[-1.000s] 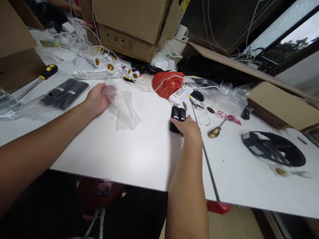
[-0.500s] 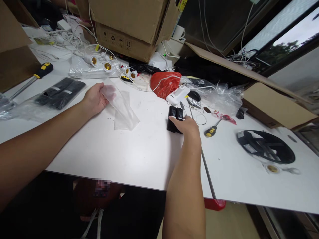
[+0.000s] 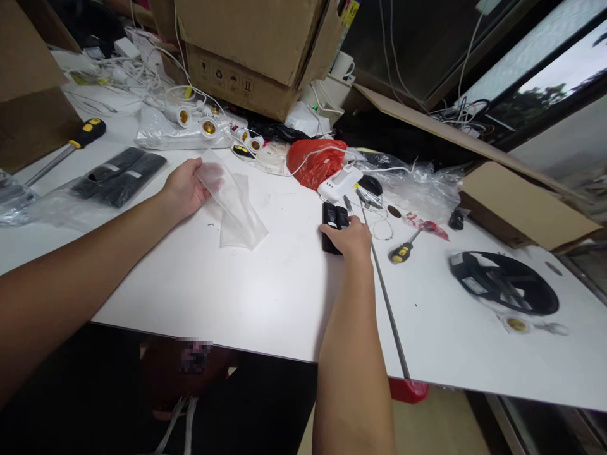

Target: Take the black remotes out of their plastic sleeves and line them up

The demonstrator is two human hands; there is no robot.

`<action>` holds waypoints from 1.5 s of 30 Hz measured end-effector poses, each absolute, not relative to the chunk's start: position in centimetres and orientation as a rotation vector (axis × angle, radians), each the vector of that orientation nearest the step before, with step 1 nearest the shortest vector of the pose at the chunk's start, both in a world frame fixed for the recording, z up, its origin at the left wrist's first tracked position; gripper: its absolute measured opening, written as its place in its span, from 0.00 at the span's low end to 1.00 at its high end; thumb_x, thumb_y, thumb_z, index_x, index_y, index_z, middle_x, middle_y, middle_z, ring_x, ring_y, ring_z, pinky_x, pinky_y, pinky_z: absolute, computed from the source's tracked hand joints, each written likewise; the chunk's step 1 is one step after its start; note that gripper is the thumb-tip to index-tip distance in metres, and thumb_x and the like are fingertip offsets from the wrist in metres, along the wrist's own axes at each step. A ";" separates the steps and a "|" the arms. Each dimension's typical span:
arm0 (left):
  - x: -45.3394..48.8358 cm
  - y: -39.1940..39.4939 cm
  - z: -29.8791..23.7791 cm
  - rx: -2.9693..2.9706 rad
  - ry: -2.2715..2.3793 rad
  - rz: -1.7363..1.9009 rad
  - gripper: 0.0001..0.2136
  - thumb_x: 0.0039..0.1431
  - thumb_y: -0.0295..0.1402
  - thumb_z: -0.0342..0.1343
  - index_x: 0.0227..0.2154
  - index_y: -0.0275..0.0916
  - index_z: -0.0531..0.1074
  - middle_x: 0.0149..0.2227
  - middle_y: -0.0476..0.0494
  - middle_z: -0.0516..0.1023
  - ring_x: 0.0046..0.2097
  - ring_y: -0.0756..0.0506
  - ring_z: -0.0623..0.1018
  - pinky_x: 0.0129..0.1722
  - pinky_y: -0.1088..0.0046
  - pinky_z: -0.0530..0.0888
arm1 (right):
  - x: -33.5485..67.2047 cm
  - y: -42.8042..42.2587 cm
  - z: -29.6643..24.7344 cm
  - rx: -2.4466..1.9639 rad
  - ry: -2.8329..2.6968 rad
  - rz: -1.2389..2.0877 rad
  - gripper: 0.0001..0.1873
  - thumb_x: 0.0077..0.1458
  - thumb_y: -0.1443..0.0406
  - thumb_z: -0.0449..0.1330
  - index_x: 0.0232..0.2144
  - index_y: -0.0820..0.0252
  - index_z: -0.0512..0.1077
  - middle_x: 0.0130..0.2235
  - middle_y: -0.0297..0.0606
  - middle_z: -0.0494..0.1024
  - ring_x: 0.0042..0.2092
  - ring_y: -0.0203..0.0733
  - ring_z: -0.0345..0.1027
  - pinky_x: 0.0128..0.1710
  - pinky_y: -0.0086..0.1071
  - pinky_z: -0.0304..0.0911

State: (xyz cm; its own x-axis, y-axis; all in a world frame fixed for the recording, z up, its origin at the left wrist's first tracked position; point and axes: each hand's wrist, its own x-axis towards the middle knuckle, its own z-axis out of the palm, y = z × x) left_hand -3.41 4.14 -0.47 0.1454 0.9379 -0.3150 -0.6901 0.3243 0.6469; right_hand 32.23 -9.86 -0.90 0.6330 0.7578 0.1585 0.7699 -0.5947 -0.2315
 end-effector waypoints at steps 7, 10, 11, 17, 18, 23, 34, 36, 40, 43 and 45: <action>-3.4 4.0 -0.4 0.456 0.786 1.222 0.10 0.66 0.33 0.48 0.38 0.37 0.74 0.31 0.40 0.81 0.31 0.45 0.80 0.33 0.71 0.79 | 32.1 -9.7 -0.7 -2.579 -1.162 -0.024 0.48 0.36 0.41 0.67 0.55 0.62 0.69 0.51 0.55 0.74 0.52 0.62 0.70 0.51 0.51 0.66; -3.4 4.0 -0.3 0.459 0.789 1.218 0.10 0.67 0.34 0.48 0.37 0.36 0.74 0.31 0.40 0.81 0.30 0.45 0.79 0.32 0.71 0.79 | 32.0 -9.7 -0.7 -2.586 -1.150 -0.034 0.47 0.36 0.41 0.67 0.54 0.62 0.69 0.51 0.55 0.75 0.52 0.62 0.70 0.51 0.51 0.66; -3.4 4.0 -0.3 0.453 0.791 1.219 0.10 0.67 0.34 0.48 0.37 0.36 0.74 0.31 0.40 0.81 0.30 0.46 0.79 0.32 0.72 0.78 | 31.9 -9.7 -0.8 -2.587 -1.145 -0.038 0.46 0.36 0.41 0.67 0.54 0.62 0.69 0.50 0.55 0.75 0.51 0.62 0.70 0.50 0.51 0.66; -3.4 4.0 -0.3 0.453 0.794 1.223 0.09 0.66 0.34 0.49 0.37 0.36 0.74 0.32 0.40 0.81 0.32 0.46 0.80 0.33 0.73 0.79 | 31.8 -9.6 -0.9 -2.604 -1.130 -0.033 0.46 0.37 0.42 0.67 0.54 0.62 0.69 0.49 0.55 0.75 0.51 0.63 0.70 0.51 0.53 0.66; -3.4 4.0 -0.4 0.466 0.795 1.223 0.10 0.66 0.34 0.49 0.37 0.36 0.74 0.32 0.40 0.81 0.32 0.46 0.80 0.34 0.72 0.79 | 31.8 -9.6 -0.9 -2.600 -1.129 -0.019 0.46 0.37 0.42 0.67 0.54 0.62 0.68 0.49 0.55 0.74 0.51 0.63 0.70 0.51 0.54 0.66; -3.4 4.2 -0.7 0.513 0.805 1.215 0.10 0.66 0.36 0.50 0.37 0.37 0.74 0.33 0.39 0.81 0.34 0.44 0.81 0.34 0.71 0.79 | 31.2 -10.1 -0.1 -2.631 -1.045 0.018 0.50 0.34 0.40 0.69 0.54 0.62 0.68 0.53 0.61 0.71 0.57 0.71 0.64 0.54 0.61 0.60; -3.2 3.8 -0.6 0.684 0.752 1.175 0.16 0.67 0.42 0.47 0.43 0.37 0.75 0.38 0.39 0.82 0.38 0.42 0.82 0.38 0.69 0.79 | 18.0 -8.0 -0.2 -1.554 -1.463 0.684 0.21 0.56 0.48 0.61 0.45 0.56 0.74 0.39 0.40 0.79 0.41 0.44 0.72 0.43 0.38 0.66; -3.2 3.7 -0.6 0.719 0.739 1.180 0.17 0.67 0.43 0.47 0.45 0.37 0.75 0.39 0.39 0.82 0.39 0.42 0.82 0.38 0.68 0.79 | 16.8 -8.3 -0.2 -1.593 -1.459 0.898 0.20 0.53 0.49 0.64 0.39 0.56 0.76 0.34 0.37 0.78 0.34 0.41 0.69 0.35 0.35 0.64; -3.2 3.4 -0.5 0.780 0.710 1.171 0.18 0.68 0.44 0.46 0.45 0.38 0.74 0.43 0.39 0.82 0.40 0.43 0.82 0.37 0.69 0.78 | 17.2 -9.0 0.4 -1.543 -1.342 1.166 0.17 0.49 0.52 0.69 0.32 0.57 0.75 0.31 0.34 0.75 0.28 0.35 0.64 0.27 0.30 0.58; -3.2 3.2 -0.5 0.794 0.711 1.193 0.15 0.66 0.42 0.48 0.44 0.38 0.74 0.45 0.39 0.82 0.40 0.44 0.82 0.37 0.71 0.78 | 18.5 -8.8 0.6 -1.455 -1.239 1.197 0.15 0.47 0.55 0.71 0.28 0.57 0.73 0.28 0.31 0.73 0.27 0.33 0.61 0.27 0.29 0.56; -3.3 3.3 -0.4 0.778 0.750 1.216 0.12 0.65 0.39 0.50 0.41 0.38 0.74 0.45 0.40 0.82 0.40 0.44 0.82 0.36 0.71 0.78 | 19.3 -8.6 0.4 -1.409 -1.162 1.167 0.15 0.46 0.55 0.71 0.27 0.57 0.72 0.27 0.30 0.71 0.27 0.32 0.61 0.28 0.28 0.57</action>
